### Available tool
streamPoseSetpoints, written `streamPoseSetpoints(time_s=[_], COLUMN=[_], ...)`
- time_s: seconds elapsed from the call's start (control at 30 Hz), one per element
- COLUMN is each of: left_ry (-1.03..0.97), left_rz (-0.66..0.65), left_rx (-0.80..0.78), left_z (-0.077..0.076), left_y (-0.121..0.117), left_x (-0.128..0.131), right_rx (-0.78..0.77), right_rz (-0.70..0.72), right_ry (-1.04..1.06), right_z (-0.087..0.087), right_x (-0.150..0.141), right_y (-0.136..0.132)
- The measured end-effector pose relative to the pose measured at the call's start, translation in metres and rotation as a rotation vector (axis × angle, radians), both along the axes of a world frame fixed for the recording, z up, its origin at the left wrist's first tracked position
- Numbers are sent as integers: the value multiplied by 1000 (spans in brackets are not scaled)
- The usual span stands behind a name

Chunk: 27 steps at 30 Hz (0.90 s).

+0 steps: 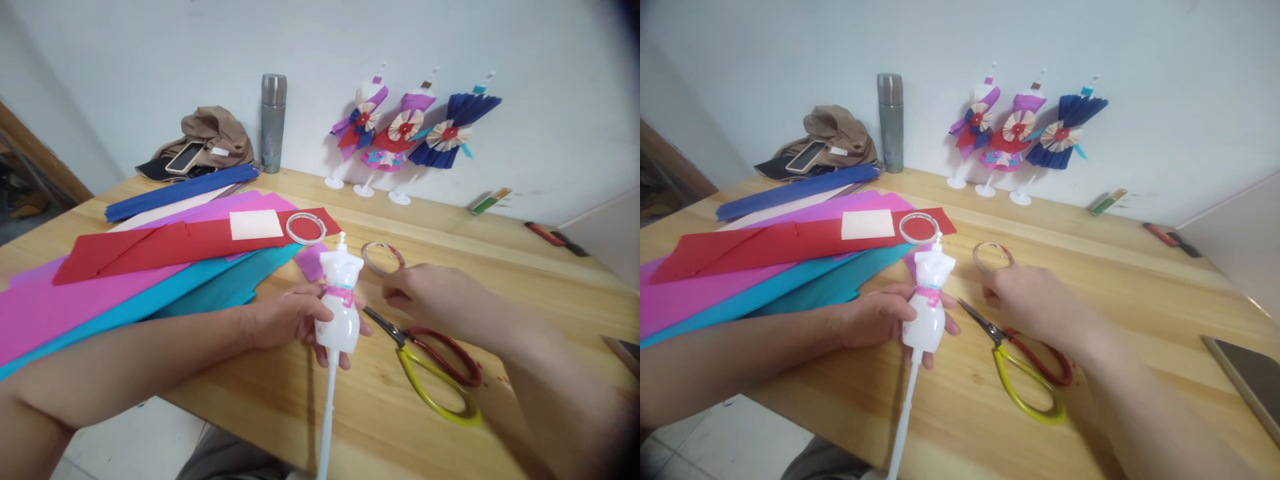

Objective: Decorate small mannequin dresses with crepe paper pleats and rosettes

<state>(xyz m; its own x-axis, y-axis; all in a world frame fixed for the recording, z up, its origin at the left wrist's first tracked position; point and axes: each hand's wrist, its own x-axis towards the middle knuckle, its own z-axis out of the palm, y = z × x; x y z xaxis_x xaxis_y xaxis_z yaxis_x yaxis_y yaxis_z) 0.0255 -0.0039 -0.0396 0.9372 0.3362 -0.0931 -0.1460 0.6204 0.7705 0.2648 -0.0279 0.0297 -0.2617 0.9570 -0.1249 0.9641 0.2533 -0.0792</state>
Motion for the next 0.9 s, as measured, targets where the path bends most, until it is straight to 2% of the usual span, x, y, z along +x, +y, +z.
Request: streamPoseSetpoints(time_s=[0.1,0.17,0.23,0.3,0.37,0.43,0.57,0.77,0.9], left_ry=[-1,8,23,49,99,146,192,199,182], left_rz=[-37,-63,-106,-160,-218,-266,-282,-297,-295], left_rx=[10,20,42,84,134,169,188,209,212], left_z=[-1,1,4,9,13,15,14,19,24], left_y=[-3,-5,-6,-8,-9,-10,-12,-11,-10], left_x=[0,-1,-2,-4,-6,-8,-9,-10,-10], right_rx=[-204,-160,-45,-6,-60,-143,-243,-299,-298], right_rz=[-71,-96,-122,-140,-135,-156,-211,-200,-204], right_ry=[-217,-139,149,535,855,1023,1103,1134,1129], right_z=[10,14,14,12,10,8,6,12,7], right_x=[-2,-4,-6,-12,-21,-28,-35,-34,-35], right_y=[0,2,3,3,1,-2,-7,-8,-7])
